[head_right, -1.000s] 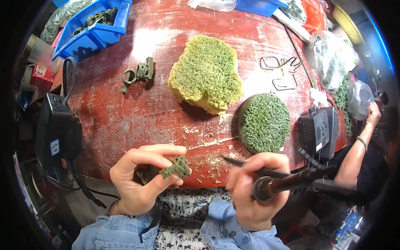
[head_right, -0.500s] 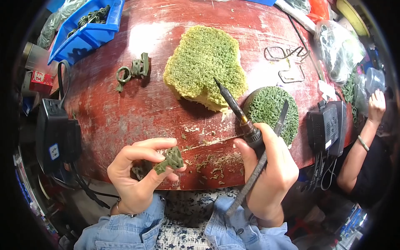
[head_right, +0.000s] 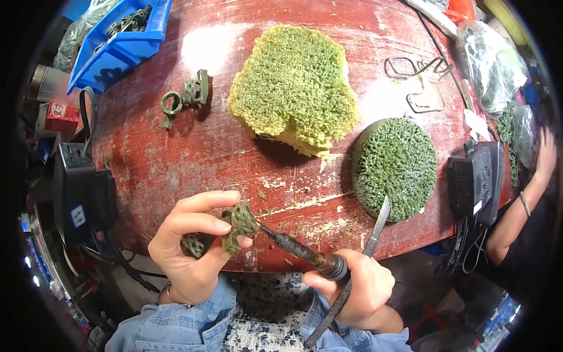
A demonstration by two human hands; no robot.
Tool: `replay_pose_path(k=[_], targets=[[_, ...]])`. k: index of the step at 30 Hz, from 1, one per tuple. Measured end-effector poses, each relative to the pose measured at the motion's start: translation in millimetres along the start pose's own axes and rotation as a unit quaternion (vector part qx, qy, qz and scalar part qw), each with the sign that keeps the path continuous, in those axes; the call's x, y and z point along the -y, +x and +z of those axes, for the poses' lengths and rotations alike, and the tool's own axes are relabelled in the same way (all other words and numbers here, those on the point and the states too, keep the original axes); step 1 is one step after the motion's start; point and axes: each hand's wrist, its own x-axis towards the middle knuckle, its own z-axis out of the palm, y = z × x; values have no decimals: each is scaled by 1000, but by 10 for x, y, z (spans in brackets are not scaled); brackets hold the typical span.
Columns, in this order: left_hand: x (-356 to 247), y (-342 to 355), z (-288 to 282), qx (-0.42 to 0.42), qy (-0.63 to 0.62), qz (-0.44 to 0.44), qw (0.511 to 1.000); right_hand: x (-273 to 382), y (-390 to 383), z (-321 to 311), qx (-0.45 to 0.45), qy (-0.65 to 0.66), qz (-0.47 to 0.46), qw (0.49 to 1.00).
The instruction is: Using a heated soldering tool to bond or shape green jewelry components.
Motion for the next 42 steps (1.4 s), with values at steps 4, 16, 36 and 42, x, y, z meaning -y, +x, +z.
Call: replay_pose_path(k=[4,16,36,42], targets=[[23,3,-6,10,45,46,998,-21,-11,-3,13,-5,-22,1000],[14,-16,-14,-16,-14,-27,999,-30,-8,0,34,18,-53,998],[58,-3,-71,42,13,-8,999,16,17,14,41,-4,-46,998],[5,-14,-22,16,-20,-29,999,34,-6,-13,29,30,-21,999]])
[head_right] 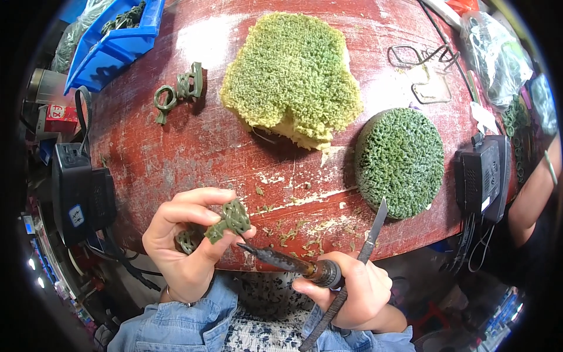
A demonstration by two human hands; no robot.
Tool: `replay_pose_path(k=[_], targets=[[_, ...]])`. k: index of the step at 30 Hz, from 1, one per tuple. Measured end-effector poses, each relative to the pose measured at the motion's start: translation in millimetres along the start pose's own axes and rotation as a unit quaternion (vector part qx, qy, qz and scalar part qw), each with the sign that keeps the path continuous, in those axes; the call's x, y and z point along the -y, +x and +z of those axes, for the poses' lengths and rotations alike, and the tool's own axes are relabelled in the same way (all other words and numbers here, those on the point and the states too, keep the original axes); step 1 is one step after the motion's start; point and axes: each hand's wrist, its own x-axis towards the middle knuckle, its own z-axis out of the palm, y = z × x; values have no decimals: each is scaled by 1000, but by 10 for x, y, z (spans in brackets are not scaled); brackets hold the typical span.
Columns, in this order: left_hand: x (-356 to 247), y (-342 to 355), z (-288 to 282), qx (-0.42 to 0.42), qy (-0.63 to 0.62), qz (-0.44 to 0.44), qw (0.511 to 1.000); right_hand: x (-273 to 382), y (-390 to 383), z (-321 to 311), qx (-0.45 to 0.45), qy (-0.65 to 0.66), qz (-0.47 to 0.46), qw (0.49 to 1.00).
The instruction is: Using a heated soldering tool to bond or shape green jewelry components.
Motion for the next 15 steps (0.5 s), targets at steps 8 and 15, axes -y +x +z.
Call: replay_pose_path(k=[8,15], targets=[[-6,24,31,31,16,82,996,213,317,5,14,200,87,976],[-77,47,21,65,93,157,981,248,444,-37,43,291,66,953]])
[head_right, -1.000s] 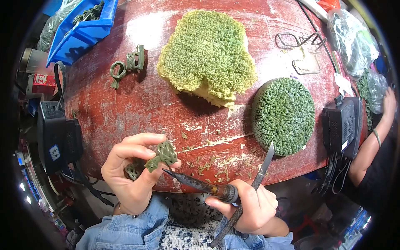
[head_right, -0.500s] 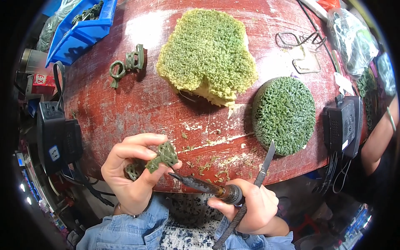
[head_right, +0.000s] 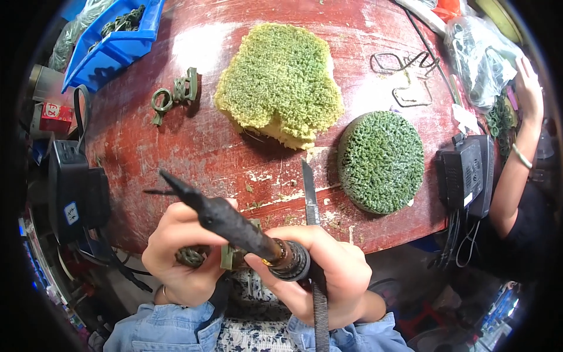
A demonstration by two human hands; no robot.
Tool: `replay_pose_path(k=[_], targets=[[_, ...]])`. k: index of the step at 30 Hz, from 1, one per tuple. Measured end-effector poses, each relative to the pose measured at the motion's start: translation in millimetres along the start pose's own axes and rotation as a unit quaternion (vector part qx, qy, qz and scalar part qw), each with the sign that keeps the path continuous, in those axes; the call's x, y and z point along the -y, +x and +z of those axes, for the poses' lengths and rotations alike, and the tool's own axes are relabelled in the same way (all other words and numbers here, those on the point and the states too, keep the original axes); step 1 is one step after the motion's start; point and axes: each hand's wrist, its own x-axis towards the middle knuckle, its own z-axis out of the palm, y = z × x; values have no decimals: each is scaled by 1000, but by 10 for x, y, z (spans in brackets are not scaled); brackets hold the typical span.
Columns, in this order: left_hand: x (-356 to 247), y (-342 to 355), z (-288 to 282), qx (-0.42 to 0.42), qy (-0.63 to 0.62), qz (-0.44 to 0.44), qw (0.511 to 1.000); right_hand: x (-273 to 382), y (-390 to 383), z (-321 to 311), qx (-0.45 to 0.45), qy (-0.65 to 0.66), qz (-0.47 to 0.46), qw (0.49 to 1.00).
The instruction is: Using a heated soldering tool to bond or shape green jewelry components.
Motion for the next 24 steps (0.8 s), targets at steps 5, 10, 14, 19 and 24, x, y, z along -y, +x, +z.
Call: replay_pose_path(k=[5,10,14,19,24], targets=[[-122,-25,57,-76,-213,-243,943,3,-24,-2,9,48,27,998],[-155,-6,-11,-7,-323,-327,888,0,-70,-16,17,65,34,997],[-154,-22,-4,-28,-242,-297,923,-78,-115,22,5,36,-5,999],[-148,-38,10,-47,-217,-262,939,-86,-159,35,-27,0,-10,1000],[-87,-35,18,-63,-137,-234,960,-130,-251,-32,-62,-36,47,996]])
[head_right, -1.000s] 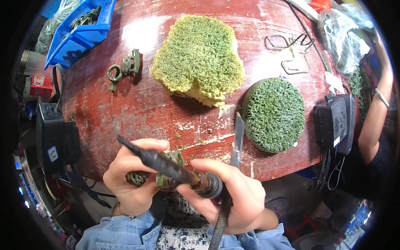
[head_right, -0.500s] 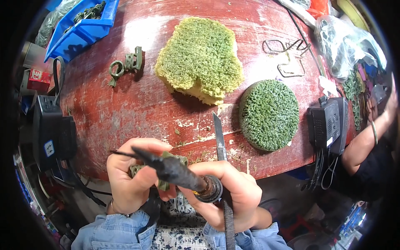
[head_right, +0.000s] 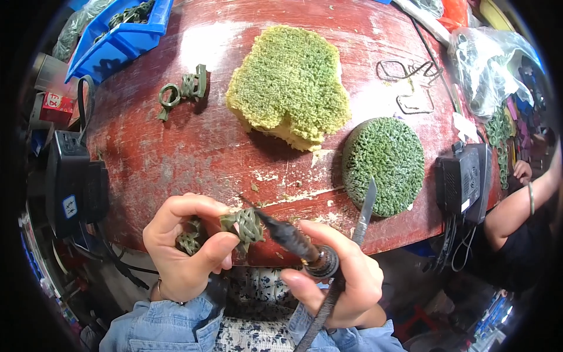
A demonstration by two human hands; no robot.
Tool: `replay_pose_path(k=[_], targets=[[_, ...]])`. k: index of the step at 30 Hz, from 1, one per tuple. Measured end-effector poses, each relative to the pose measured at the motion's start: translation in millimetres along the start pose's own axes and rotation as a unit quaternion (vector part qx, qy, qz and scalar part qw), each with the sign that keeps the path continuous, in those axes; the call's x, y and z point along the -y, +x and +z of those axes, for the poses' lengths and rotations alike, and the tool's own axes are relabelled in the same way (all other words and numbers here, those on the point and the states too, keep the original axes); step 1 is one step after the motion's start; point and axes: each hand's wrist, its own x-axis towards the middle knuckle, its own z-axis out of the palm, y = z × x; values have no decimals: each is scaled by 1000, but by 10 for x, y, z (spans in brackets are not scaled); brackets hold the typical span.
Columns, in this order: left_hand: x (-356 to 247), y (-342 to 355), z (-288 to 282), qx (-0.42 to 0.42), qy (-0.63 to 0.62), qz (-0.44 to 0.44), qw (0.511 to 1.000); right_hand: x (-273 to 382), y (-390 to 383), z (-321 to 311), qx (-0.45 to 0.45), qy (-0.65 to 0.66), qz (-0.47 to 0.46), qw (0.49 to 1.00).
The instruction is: Using a heated soldering tool to bond or shape green jewelry components.
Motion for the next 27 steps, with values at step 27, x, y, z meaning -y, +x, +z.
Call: replay_pose_path(k=[27], targets=[[95,25,-40,-13,148,173,974,-124,-71,-80,28,-250,-117,961]])
